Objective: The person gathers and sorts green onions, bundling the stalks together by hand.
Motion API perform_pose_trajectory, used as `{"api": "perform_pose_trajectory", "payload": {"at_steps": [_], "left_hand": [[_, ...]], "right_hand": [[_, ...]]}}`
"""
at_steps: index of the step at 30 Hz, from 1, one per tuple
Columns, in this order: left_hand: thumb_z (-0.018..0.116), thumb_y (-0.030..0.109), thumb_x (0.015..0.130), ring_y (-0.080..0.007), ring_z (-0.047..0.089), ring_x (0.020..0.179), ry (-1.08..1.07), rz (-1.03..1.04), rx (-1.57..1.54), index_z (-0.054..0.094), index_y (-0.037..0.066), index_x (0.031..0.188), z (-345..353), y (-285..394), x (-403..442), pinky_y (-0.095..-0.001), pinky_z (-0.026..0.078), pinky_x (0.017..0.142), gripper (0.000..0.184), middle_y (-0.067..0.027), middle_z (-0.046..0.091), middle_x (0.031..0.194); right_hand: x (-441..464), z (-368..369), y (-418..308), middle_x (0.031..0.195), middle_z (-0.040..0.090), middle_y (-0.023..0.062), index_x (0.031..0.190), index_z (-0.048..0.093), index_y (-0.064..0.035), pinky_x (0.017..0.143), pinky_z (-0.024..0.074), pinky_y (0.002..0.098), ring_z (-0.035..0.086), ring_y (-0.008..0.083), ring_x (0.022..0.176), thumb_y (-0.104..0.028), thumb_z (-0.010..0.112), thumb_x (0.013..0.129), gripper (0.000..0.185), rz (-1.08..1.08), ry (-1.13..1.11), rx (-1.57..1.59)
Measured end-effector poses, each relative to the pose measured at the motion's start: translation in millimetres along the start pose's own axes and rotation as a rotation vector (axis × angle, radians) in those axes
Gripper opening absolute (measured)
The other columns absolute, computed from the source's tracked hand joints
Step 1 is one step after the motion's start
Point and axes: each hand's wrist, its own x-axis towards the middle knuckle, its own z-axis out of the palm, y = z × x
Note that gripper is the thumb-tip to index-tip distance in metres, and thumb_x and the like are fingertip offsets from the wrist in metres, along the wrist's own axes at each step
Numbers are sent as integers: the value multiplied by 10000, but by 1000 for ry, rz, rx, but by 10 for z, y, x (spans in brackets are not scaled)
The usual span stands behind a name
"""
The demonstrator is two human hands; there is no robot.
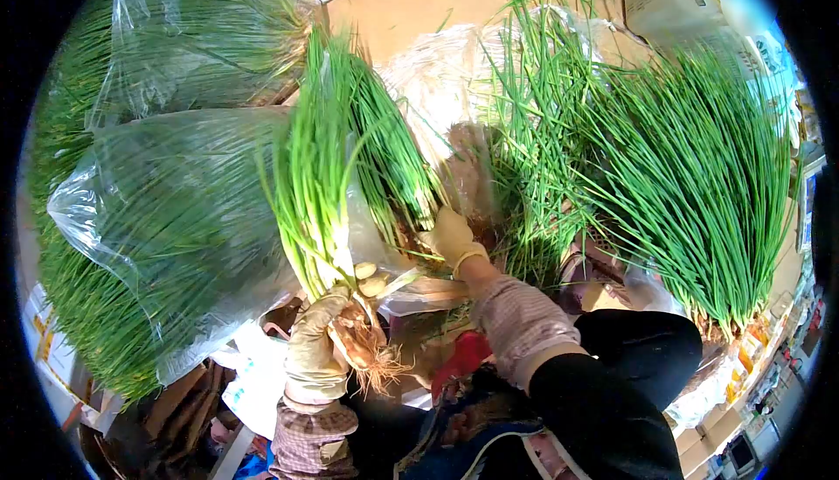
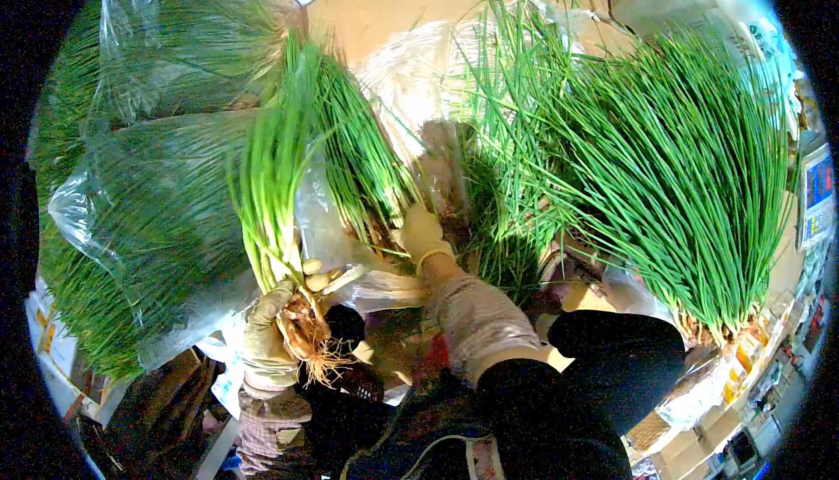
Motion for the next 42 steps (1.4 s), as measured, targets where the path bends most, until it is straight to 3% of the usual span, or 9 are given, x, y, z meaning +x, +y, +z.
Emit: {"api": "perform_pose_trajectory", "payload": {"at_steps": [5, 8, 14, 23, 27, 32, 35, 36, 42], "left_hand": [[529, 171, 822, -259, 622, 807, -7, -9, -28, 495, -76, 1140, 107, 44, -26, -366, 540, 703, 403, -186, 627, 962], [526, 51, 833, -243, 601, 912, -73, -16, -46, 475, -44, 1180, 49, 62, -13, -336, 536, 686, 363, -169, 608, 1029], [496, 51, 854, -259, 587, 971, -168, 102, -13, 424, -57, 1221, 46, -59, 48, -315, 507, 768, 389, -194, 573, 1097], [483, 56, 867, -340, 525, 1071, -412, 112, -139, 337, -60, 1264, 33, -348, 13, -447, 442, 931, 439, -209, 504, 1179], [467, 71, 887, -333, 528, 1069, -506, 55, -133, 350, -46, 1266, 39, -605, -113, -408, 439, 935, 414, -245, 498, 1191], [444, 113, 906, -292, 565, 1022, -668, 213, -58, 338, -48, 1285, 126, -834, -400, -391, 447, 909, 425, -223, 527, 1169], [471, 136, 882, -272, 604, 909, -758, 17, -227, 466, -47, 1123, 155, -1030, -711, -407, 490, 853, 302, -167, 591, 1004], [486, 172, 872, -247, 611, 807, -564, -54, -172, 494, -30, 1030, 107, -1122, -768, -363, 519, 761, 256, -135, 597, 910], [554, 282, 860, -191, 592, 714, -789, 52, -127, 519, 20, 1029, -65, -1501, -862, -302, 496, 656, 314, -110, 606, 868]], "right_hand": [[90, 213, 100, 850, 621, 236, 961, 581, 17, 700, 486, 415, 612, 357, 828, -197, 737, 645, 413, 53, 108, 136], [128, -90, 274, 780, 605, 141, 987, 584, 42, 581, 482, 344, 582, 220, 669, -122, 683, 673, 368, 142, -226, 673], [-693, -989, 388, 860, 628, 184, 1018, 524, 85, 608, 559, 353, 628, 277, 653, -140, 446, 844, 295, 118, -623, 1584], [-1622, -1650, 115, 938, 627, 124, 1026, 560, 48, 700, 498, 281, 602, 196, 761, -78, 540, 779, 278, -248, -56, 1059], [-2232, -1920, -162, 1012, 610, 145, 1092, 502, 71, 715, 501, 283, 597, 186, 801, 32, 537, 755, 342, -342, -107, 1330], [-2663, -1829, -338, 1022, 610, 165, 1116, 507, 69, 734, 528, 275, 621, 184, 820, -106, 569, 779, 384, -448, -224, 1393], [-2833, -1641, -262, 1005, 606, 159, 1100, 526, 61, 755, 522, 415, 585, 274, 950, -250, 578, 800, 435, -295, -447, 1221], [-2767, -1401, -198, 1026, 591, 149, 1118, 522, 39, 774, 500, 449, 539, 284, 1017, -325, 578, 803, 485, -340, -162, 1117], [-2990, -1038, -93, 1061, 563, 116, 1158, 495, 38, 929, 363, 327, 500, 228, 1014, -455, 542, 828, 596, -401, -211, 1096]]}}
